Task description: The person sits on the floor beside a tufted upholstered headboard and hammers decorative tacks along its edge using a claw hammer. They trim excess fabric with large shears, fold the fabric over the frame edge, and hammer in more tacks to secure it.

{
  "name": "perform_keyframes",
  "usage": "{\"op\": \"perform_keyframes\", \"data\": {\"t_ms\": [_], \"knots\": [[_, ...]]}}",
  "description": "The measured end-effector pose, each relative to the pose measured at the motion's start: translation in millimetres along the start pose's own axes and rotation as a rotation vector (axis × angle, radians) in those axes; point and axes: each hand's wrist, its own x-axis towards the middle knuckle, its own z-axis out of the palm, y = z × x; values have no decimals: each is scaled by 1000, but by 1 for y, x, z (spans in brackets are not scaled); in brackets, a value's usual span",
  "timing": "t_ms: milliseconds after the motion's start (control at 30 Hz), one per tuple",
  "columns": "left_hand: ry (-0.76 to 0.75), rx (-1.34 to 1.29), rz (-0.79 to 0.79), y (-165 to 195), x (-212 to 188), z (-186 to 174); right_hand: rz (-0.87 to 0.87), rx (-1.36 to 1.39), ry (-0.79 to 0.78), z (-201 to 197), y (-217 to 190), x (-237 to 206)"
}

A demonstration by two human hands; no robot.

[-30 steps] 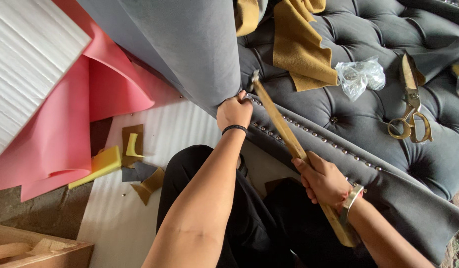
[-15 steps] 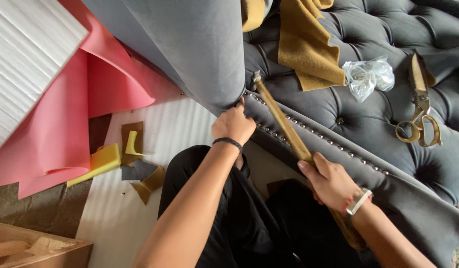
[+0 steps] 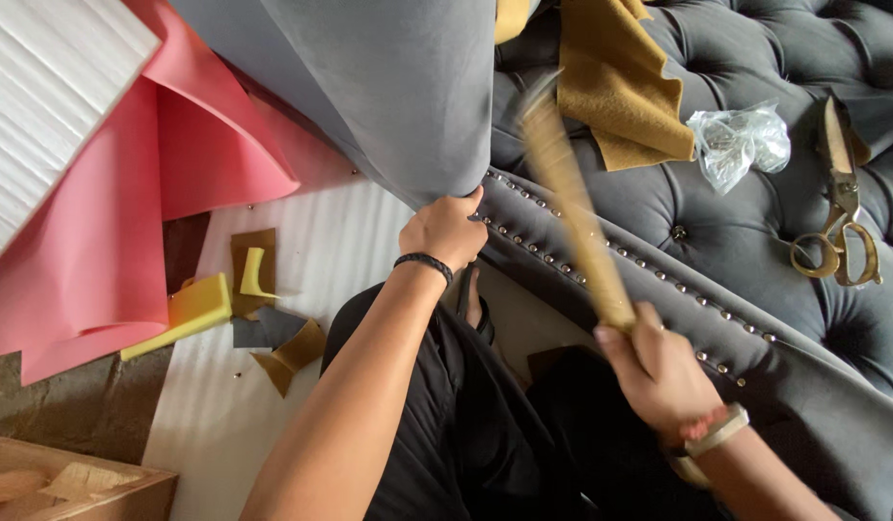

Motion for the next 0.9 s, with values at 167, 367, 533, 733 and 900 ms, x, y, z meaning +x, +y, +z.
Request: {"op": "perform_keyframes", "data": {"t_ms": [167, 367, 533, 733, 900], "knots": [[-16, 11, -16, -1, 3, 2, 441, 231, -223, -8, -12, 1], [4, -1, 5, -1, 3, 2, 392, -49, -257, -15, -25, 14], [-36, -34, -36, 0, 3, 2, 286, 187, -73, -16, -32, 12], [57, 23, 3, -1, 6, 6, 551, 78, -313, -10, -19, 16], [55, 61, 81, -3, 12, 17, 553, -27, -414, 4, 7, 16]]}}
